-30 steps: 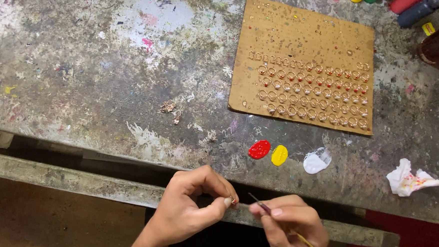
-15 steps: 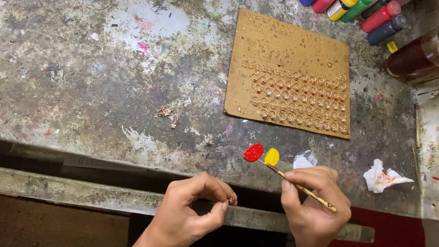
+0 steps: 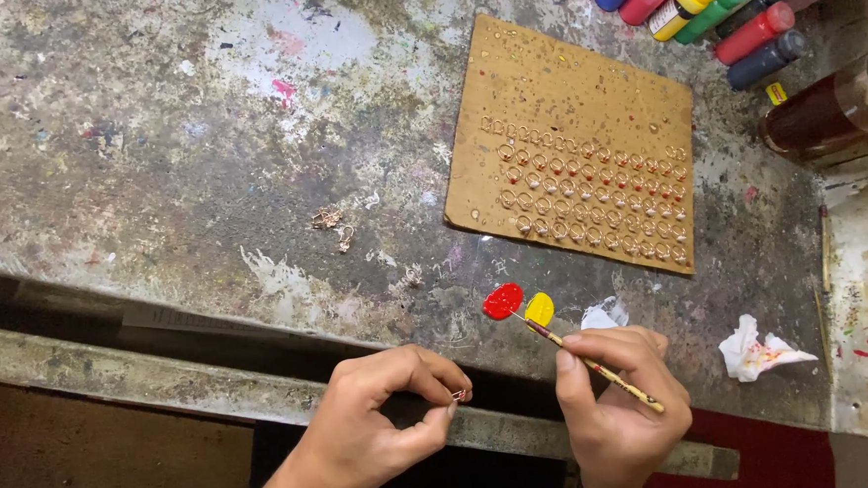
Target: The person paints small metal keychains with red and yellow paint using a fine brush. They pick up each keychain, apply paint to the center, and place it on a cardboard drying board. The process is repeated for multiple keychains.
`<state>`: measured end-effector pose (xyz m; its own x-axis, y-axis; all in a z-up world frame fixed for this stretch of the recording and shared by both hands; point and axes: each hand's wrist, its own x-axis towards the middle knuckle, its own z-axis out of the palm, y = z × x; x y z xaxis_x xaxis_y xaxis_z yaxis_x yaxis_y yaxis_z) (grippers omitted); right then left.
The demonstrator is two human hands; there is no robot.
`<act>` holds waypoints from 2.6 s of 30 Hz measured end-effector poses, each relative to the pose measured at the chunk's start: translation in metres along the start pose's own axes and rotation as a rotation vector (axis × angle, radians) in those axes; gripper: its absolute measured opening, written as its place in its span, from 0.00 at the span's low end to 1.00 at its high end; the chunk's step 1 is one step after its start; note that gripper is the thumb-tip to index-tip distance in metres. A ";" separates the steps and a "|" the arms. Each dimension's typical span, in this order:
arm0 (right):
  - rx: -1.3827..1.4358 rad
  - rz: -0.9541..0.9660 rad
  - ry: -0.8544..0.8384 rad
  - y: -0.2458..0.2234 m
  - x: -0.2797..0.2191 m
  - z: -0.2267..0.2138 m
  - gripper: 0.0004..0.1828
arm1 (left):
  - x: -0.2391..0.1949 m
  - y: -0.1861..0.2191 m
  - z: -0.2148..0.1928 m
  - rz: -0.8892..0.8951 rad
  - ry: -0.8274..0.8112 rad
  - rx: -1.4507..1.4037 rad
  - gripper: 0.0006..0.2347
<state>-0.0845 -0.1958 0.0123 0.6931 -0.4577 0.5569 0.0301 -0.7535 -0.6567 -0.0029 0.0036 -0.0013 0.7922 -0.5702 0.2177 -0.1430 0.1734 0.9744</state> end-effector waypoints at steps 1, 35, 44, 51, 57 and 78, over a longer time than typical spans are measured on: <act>0.002 0.000 -0.001 0.000 -0.001 0.000 0.01 | 0.000 0.000 0.000 0.000 0.001 0.002 0.06; 0.735 0.260 -0.103 -0.003 -0.063 0.019 0.10 | 0.000 -0.001 0.009 0.012 0.040 0.115 0.06; 0.778 0.244 -0.095 0.001 -0.064 0.021 0.08 | 0.001 -0.001 0.009 0.015 0.039 0.112 0.06; 0.774 0.250 -0.102 0.001 -0.065 0.021 0.08 | 0.002 0.000 0.009 0.026 0.032 0.120 0.06; 0.779 0.260 -0.089 -0.001 -0.064 0.021 0.08 | 0.002 0.000 0.009 0.023 0.032 0.126 0.06; 0.762 0.235 -0.080 0.001 -0.065 0.022 0.08 | 0.002 0.001 0.009 0.038 0.037 0.122 0.07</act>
<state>-0.1136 -0.1559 -0.0358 0.7910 -0.5077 0.3414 0.3404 -0.0984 -0.9351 -0.0065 -0.0049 0.0006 0.8061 -0.5343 0.2546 -0.2428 0.0938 0.9655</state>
